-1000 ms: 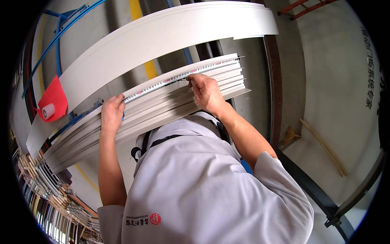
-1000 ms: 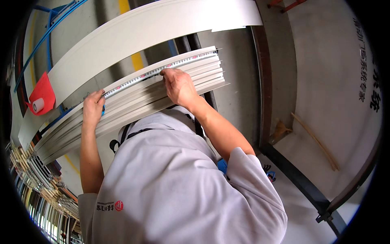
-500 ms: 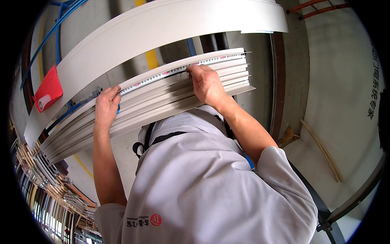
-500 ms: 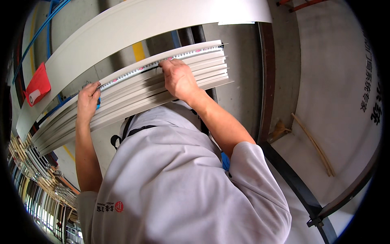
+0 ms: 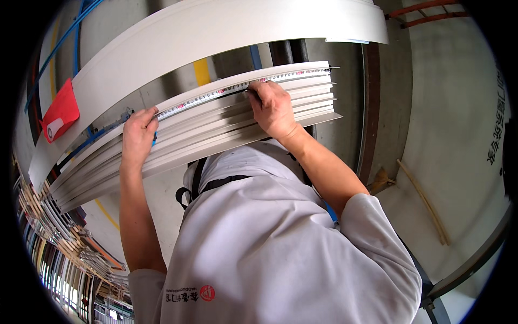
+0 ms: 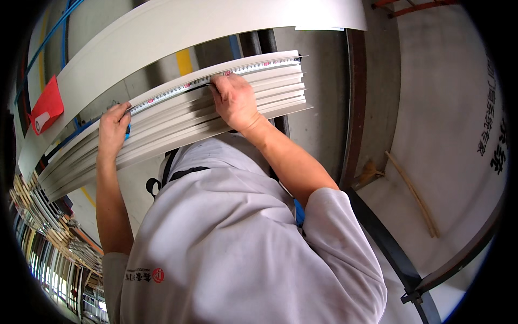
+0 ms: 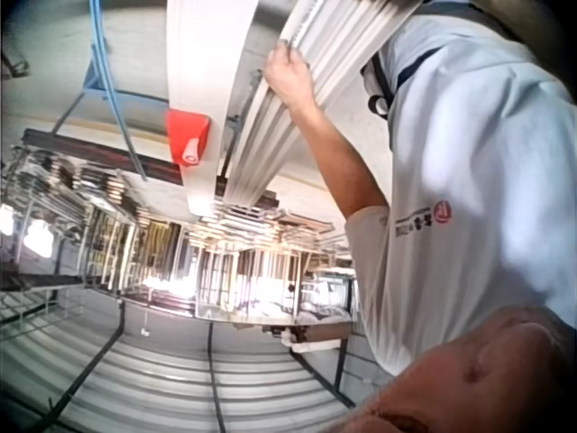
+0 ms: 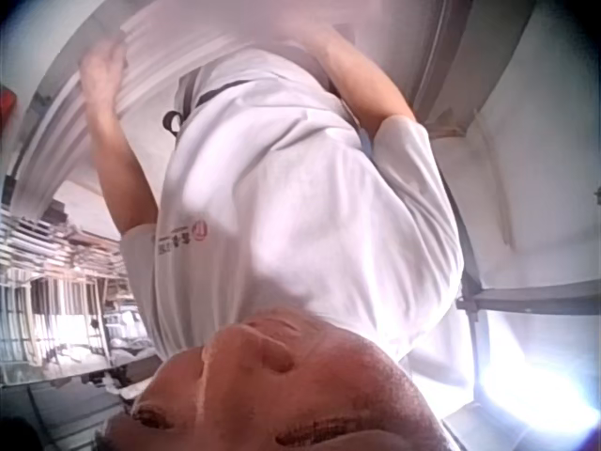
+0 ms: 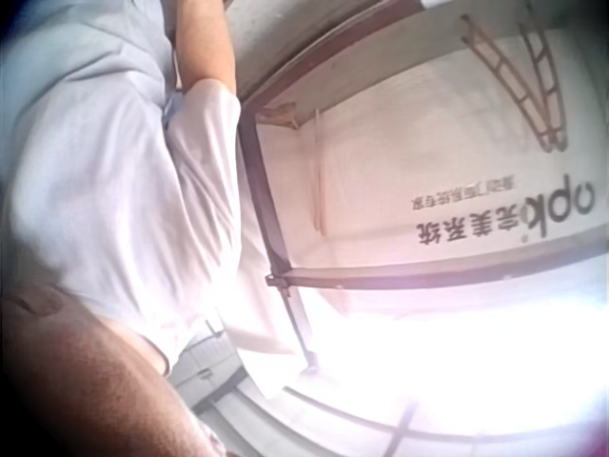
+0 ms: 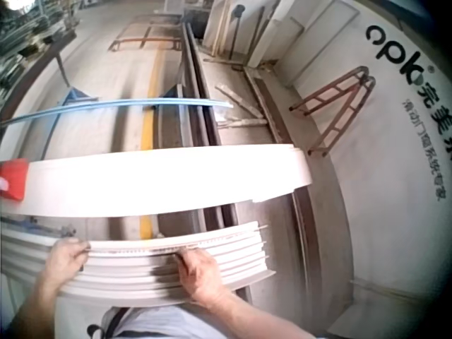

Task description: The person uses a tape measure to take dimensions of various metal frame components and marking points with a pencil.

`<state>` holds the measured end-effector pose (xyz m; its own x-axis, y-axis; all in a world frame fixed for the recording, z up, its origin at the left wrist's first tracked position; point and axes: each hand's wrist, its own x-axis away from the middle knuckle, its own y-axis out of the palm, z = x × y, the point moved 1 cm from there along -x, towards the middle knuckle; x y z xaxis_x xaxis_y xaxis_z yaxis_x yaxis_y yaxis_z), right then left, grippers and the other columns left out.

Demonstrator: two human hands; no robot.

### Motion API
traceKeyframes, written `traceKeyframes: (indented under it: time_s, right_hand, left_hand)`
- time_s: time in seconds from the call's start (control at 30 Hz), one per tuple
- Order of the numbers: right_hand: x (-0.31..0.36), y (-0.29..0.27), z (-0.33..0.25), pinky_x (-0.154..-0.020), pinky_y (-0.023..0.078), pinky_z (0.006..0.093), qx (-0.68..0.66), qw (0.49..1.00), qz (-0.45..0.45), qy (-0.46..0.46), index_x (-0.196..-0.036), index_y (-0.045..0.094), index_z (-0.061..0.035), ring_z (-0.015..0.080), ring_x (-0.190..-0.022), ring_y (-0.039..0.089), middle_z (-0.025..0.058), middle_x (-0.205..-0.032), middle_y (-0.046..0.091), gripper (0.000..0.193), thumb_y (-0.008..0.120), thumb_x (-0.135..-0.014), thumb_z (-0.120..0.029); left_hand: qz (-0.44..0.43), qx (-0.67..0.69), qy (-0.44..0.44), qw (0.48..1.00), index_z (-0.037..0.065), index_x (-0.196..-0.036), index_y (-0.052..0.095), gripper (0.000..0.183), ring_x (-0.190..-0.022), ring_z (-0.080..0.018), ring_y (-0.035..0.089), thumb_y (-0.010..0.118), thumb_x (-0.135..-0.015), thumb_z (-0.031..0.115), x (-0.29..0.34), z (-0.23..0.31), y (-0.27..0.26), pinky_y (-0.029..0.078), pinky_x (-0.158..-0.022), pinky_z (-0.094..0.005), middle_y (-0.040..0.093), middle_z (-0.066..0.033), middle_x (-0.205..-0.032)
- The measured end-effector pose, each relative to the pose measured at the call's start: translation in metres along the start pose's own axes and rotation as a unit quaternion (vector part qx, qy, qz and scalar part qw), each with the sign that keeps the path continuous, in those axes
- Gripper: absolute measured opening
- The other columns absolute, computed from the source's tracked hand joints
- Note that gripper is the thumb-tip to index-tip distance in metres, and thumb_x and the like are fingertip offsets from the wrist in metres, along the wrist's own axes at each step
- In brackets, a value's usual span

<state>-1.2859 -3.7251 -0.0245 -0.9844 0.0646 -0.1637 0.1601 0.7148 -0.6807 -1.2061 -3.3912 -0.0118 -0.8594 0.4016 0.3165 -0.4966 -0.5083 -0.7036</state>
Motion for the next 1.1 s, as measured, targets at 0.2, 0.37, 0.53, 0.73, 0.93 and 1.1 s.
traceKeyframes:
  time_s: [0.2, 0.37, 0.53, 0.73, 0.93, 1.1]
  right_hand:
    - [-0.003, 0.007, 0.007, -0.074, 0.052, 0.0415, -0.002, 0.991, 0.031, -0.127, -0.091, 0.067, -0.0051, 0.0322, -0.082, 0.065, 0.0120, -0.090, 0.070, 0.021, 0.072, -0.073, 0.003]
    - [0.001, 0.004, 0.015, -0.077, 0.050, 0.0413, 0.003, 0.993, 0.011, -0.115, -0.091, 0.068, -0.0041, 0.0334, -0.083, 0.063, 0.0131, -0.090, 0.068, 0.020, 0.068, -0.073, 0.005]
    - [0.005, -0.018, 0.031, -0.076, 0.050, 0.0417, 0.027, 0.996, 0.065, -0.055, -0.090, 0.068, -0.0053, 0.0324, -0.081, 0.063, 0.0110, -0.089, 0.068, 0.020, 0.067, -0.074, 0.007]
    - [0.006, -0.028, 0.030, -0.078, 0.051, 0.0395, 0.058, 0.996, 0.032, -0.053, -0.092, 0.070, -0.0050, 0.0309, -0.083, 0.066, 0.0099, -0.090, 0.072, 0.016, 0.070, -0.080, 0.006]
    - [0.007, -0.027, 0.030, -0.082, 0.049, 0.0390, 0.084, 0.995, 0.048, -0.038, -0.093, 0.070, -0.0054, 0.0295, -0.084, 0.067, 0.0092, -0.091, 0.073, 0.015, 0.070, -0.081, 0.004]
    - [0.008, -0.027, 0.037, -0.081, 0.049, 0.0382, 0.078, 0.994, 0.063, -0.033, -0.095, 0.069, -0.0043, 0.0302, -0.083, 0.067, 0.0103, -0.090, 0.072, 0.019, 0.070, -0.080, 0.007]
  left_hand:
    - [0.026, 0.005, 0.011, 1.000, -0.007, -0.117, 0.067, 0.033, -0.086, -0.0336, 0.061, 0.059, -0.088, 0.007, 0.000, -0.002, 0.003, 0.049, -0.083, -0.0374, 0.063, -0.0193, -0.092]
    - [0.013, 0.012, -0.014, 1.000, -0.008, -0.117, 0.066, 0.032, -0.082, -0.0281, 0.059, 0.059, -0.089, 0.005, 0.000, -0.002, 0.004, 0.048, -0.081, -0.0318, 0.061, -0.0166, -0.089]
    - [0.016, 0.017, 0.007, 1.000, -0.009, -0.117, 0.065, 0.031, -0.084, -0.0276, 0.060, 0.060, -0.088, 0.004, 0.000, -0.003, 0.004, 0.048, -0.082, -0.0317, 0.063, -0.0169, -0.091]
    - [0.009, 0.019, -0.009, 1.000, -0.009, -0.116, 0.065, 0.031, -0.089, -0.0288, 0.063, 0.061, -0.088, 0.002, -0.001, 0.003, 0.002, 0.049, -0.085, -0.0320, 0.067, -0.0191, -0.100]
    - [-0.013, 0.010, -0.058, 0.998, -0.008, -0.117, 0.065, 0.031, -0.090, -0.0296, 0.065, 0.060, -0.088, 0.001, -0.003, 0.005, 0.003, 0.049, -0.085, -0.0319, 0.067, -0.0195, -0.102]
    - [0.000, -0.014, -0.029, 0.999, -0.008, -0.118, 0.064, 0.032, -0.091, -0.0261, 0.065, 0.058, -0.088, 0.000, -0.003, 0.007, 0.002, 0.049, -0.085, -0.0295, 0.068, -0.0184, -0.103]
